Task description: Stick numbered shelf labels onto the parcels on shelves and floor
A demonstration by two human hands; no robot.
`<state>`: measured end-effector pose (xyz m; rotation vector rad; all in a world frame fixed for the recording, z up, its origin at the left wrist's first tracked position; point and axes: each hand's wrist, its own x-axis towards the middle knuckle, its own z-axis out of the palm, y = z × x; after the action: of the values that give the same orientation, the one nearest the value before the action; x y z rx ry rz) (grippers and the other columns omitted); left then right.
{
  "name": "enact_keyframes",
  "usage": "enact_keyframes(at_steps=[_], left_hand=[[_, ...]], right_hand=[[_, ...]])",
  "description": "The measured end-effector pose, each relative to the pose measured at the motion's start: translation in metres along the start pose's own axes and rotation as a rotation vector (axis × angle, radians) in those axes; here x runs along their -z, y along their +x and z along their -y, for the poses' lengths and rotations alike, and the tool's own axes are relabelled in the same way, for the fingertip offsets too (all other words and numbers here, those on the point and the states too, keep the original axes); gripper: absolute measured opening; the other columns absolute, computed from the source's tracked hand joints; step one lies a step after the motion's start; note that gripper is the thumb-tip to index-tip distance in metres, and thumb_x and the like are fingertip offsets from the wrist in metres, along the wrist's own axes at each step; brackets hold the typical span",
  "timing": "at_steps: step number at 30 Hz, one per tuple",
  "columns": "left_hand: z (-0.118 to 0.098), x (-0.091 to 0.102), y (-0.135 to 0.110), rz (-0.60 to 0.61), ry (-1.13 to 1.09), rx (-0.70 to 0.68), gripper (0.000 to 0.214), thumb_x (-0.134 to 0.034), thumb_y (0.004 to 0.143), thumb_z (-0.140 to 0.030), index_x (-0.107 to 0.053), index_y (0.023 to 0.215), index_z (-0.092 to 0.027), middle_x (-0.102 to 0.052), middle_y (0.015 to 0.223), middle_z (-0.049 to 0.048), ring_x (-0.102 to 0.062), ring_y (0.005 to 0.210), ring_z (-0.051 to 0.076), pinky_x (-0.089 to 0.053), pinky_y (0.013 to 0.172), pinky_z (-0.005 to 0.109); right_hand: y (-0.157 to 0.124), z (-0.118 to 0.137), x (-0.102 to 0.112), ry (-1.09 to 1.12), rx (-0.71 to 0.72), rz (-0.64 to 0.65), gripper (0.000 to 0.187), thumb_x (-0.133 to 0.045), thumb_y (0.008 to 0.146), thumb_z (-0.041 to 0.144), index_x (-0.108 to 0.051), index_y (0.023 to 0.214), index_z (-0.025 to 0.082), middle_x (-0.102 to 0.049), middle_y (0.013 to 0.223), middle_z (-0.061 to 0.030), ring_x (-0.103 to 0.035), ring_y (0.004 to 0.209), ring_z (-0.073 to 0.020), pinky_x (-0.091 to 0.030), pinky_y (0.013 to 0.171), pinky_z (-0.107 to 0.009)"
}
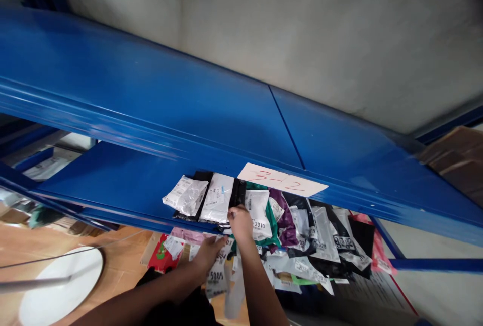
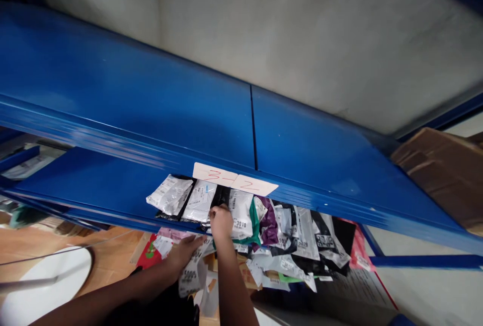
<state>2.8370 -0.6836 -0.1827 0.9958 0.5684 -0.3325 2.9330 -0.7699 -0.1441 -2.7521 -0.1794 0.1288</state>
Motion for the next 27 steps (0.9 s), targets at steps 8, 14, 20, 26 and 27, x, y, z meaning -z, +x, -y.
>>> enact_keyframes(at_steps=[8,14,20,26,27], left_hand=[[-0.024,0.029,0.001,0.039,0.121,-0.247,0.048,-0.073,0.058,-0.062,-0.066,0.075,-0.018,-0.067,0.066,0.0003,-0.060,0.065,0.019,-0.045,0.064,0.029],[-0.034,0.031,0.007,-0.001,0.118,-0.406,0.048,-0.067,0.068,-0.063,-0.066,0.086,-0.018,-0.068,0.079,0.0015,-0.058,0.075,0.018,-0.045,0.071,0.026],[-0.030,0.026,0.003,0.011,0.077,-0.406,0.052,-0.073,0.057,-0.066,-0.065,0.069,-0.016,-0.063,0.064,0.0005,-0.053,0.062,0.015,-0.043,0.059,0.024],[-0.026,0.030,0.009,-0.067,0.013,-0.312,0.055,-0.069,0.056,-0.070,-0.062,0.060,-0.016,-0.057,0.056,-0.0007,-0.047,0.053,0.013,-0.039,0.054,0.024],[-0.025,0.031,0.008,-0.068,0.004,-0.293,0.055,-0.069,0.055,-0.070,-0.063,0.062,-0.016,-0.059,0.058,0.0002,-0.049,0.055,0.014,-0.041,0.056,0.025]], right_hand=[[-0.008,-0.001,-0.002,0.018,-0.040,-0.001,0.053,-0.059,0.080,0.013,-0.051,0.132,0.021,-0.070,0.090,-0.0053,-0.066,0.081,-0.0199,-0.045,0.068,-0.026],[-0.017,-0.003,0.018,0.169,-0.120,-0.191,0.039,-0.057,0.082,0.022,-0.059,0.119,0.011,-0.066,0.114,-0.0183,-0.065,0.098,-0.0283,-0.050,0.082,-0.036],[-0.047,0.008,0.008,0.708,0.187,-0.012,0.026,-0.061,0.080,0.039,-0.073,0.092,0.020,-0.075,0.093,-0.0089,-0.069,0.089,-0.0236,-0.053,0.083,-0.034],[-0.054,0.011,-0.007,0.817,0.056,-0.081,0.025,-0.060,0.078,0.039,-0.072,0.083,0.018,-0.075,0.083,-0.0087,-0.069,0.078,-0.0226,-0.055,0.075,-0.033],[-0.054,0.011,-0.007,0.825,0.043,-0.095,0.025,-0.060,0.078,0.039,-0.072,0.083,0.018,-0.074,0.083,-0.0085,-0.068,0.078,-0.0224,-0.055,0.075,-0.033]])
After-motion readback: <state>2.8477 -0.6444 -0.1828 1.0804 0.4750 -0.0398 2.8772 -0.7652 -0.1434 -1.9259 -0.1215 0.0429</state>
